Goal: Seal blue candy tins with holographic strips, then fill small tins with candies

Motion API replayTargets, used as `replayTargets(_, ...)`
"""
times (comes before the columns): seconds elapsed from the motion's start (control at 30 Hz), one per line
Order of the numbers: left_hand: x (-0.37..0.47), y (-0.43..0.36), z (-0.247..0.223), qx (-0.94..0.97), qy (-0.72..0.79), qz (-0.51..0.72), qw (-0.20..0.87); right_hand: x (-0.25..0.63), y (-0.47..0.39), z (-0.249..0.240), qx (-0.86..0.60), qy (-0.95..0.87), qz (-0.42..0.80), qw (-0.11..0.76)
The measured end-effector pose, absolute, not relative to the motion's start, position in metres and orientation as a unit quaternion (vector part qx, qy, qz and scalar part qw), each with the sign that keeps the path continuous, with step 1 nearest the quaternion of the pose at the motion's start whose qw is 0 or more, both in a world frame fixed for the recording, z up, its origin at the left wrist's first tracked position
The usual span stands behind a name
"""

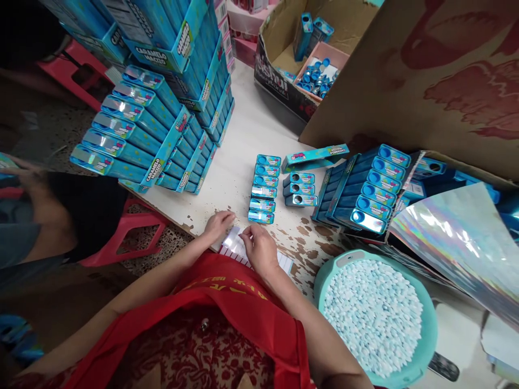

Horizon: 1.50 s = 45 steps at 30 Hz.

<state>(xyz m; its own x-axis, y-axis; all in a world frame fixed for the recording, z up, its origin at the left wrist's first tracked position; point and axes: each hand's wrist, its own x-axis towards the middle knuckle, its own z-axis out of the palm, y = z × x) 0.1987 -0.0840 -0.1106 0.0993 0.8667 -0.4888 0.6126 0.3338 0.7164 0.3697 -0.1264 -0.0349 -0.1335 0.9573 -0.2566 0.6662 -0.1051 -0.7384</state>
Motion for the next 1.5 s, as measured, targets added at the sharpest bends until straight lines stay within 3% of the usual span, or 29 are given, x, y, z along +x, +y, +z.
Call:
replayTargets(0.1,0.199,-0.082,-0.085,0.559,0.552,0.220,0.578,0.379,-0.116,-0.020,-0.625,-0.613,0.422,0.236)
replayTargets(0.2,0.204,-0.077,-0.069,0.529,0.459,0.210,0.682,0.384,-0.105,-0.016,-0.633,-0.580,0.432,0.276)
replayTargets(0.3,0.210,-0.064,-0.066,0.486,0.474,0.195,0.707,0.385,-0.092,-0.023,-0.660,-0.545,0.427,0.291)
replayTargets(0.57,0.227,0.016,-0.070,0.562,0.486,0.238,0.625,0.383,-0.031,-0.059,-0.753,-0.513,0.251,0.328)
replayTargets(0.83,0.247,0.058,-0.093,0.616,0.537,0.211,0.536,0.386,0.016,-0.076,-0.797,-0.474,0.229,0.297)
replayTargets(1.07,0.269,0.036,-0.106,0.609,0.665,0.051,0.430,0.389,0.015,-0.083,-0.798,-0.479,0.209,0.299)
replayTargets(1.23,0.248,0.031,-0.106,0.643,0.656,-0.026,0.393,0.398,0.016,-0.077,-0.782,-0.493,0.219,0.313)
replayTargets(1.4,0.205,-0.016,-0.099,0.625,0.625,-0.114,0.453,0.395,-0.042,-0.055,-0.702,-0.585,0.191,0.358)
replayTargets(1.5,0.196,-0.059,-0.106,0.549,0.631,-0.049,0.546,0.380,-0.099,-0.055,-0.619,-0.638,0.312,0.335)
